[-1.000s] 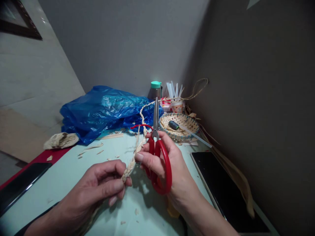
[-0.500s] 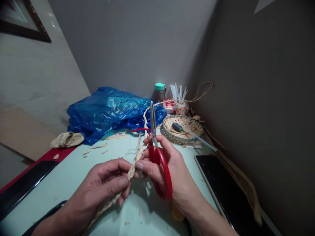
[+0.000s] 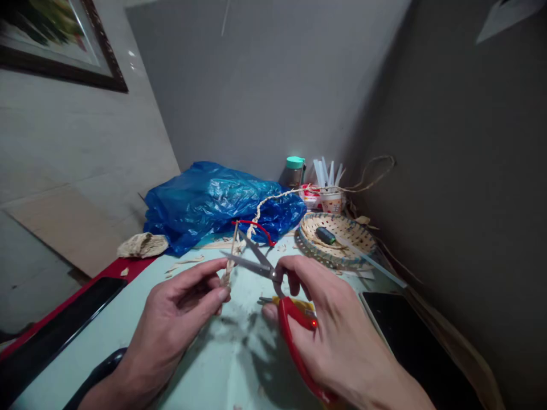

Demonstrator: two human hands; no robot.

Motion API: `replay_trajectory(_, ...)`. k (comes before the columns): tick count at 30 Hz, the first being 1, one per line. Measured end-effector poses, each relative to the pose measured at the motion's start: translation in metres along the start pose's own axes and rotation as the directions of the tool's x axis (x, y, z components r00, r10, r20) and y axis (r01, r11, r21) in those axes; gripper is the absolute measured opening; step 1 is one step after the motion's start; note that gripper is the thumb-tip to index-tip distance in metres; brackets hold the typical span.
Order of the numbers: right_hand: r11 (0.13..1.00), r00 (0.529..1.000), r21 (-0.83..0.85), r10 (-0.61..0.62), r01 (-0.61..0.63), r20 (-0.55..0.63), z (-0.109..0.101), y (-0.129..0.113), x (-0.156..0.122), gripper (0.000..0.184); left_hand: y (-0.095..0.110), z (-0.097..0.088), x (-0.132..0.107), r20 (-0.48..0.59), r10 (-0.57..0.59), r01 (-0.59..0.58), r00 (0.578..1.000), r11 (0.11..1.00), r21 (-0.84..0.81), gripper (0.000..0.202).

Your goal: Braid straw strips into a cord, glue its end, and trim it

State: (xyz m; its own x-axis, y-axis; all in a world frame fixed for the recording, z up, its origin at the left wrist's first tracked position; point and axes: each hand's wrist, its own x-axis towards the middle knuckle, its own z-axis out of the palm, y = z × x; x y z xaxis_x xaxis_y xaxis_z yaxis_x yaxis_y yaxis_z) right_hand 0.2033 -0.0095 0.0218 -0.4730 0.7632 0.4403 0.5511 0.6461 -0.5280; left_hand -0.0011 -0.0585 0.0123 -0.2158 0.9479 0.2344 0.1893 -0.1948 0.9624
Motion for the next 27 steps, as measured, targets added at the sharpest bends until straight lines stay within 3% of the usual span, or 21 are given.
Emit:
replay_trajectory(4,0.994,0.997,-0.094,-0.056,0.060,0.051,0.002,0.001,-0.001,0.021,-0.002,0.000,-0.001,-0.034,0.131,-0.126,0.991,0.984,0.125,0.028)
replay_trajectory(10,0.985,0.993,-0.130,-0.110,0.114,0.041,-0.001,0.006,-0.001,0.023,-0.001,-0.001,-0.001,-0.041,0.152,-0.142,0.987,0.971,0.190,0.030)
replay_trajectory(14,0.949,0.978,-0.240,-0.210,0.206,0.013,-0.002,0.008,-0.001,0.025,0.000,0.000,0.001,-0.021,0.179,-0.171,0.984,0.962,0.214,0.026)
replay_trajectory(22,0.835,0.920,-0.432,-0.390,0.340,-0.029,0.001,0.010,-0.002,0.027,0.004,0.000,0.002,0.010,0.104,-0.104,0.995,0.988,0.111,0.016)
replay_trajectory(27,0.768,0.868,-0.518,-0.488,0.377,-0.091,0.000,0.014,-0.003,0.028,0.003,-0.001,0.004,0.064,-0.037,0.042,0.997,0.997,-0.068,0.008)
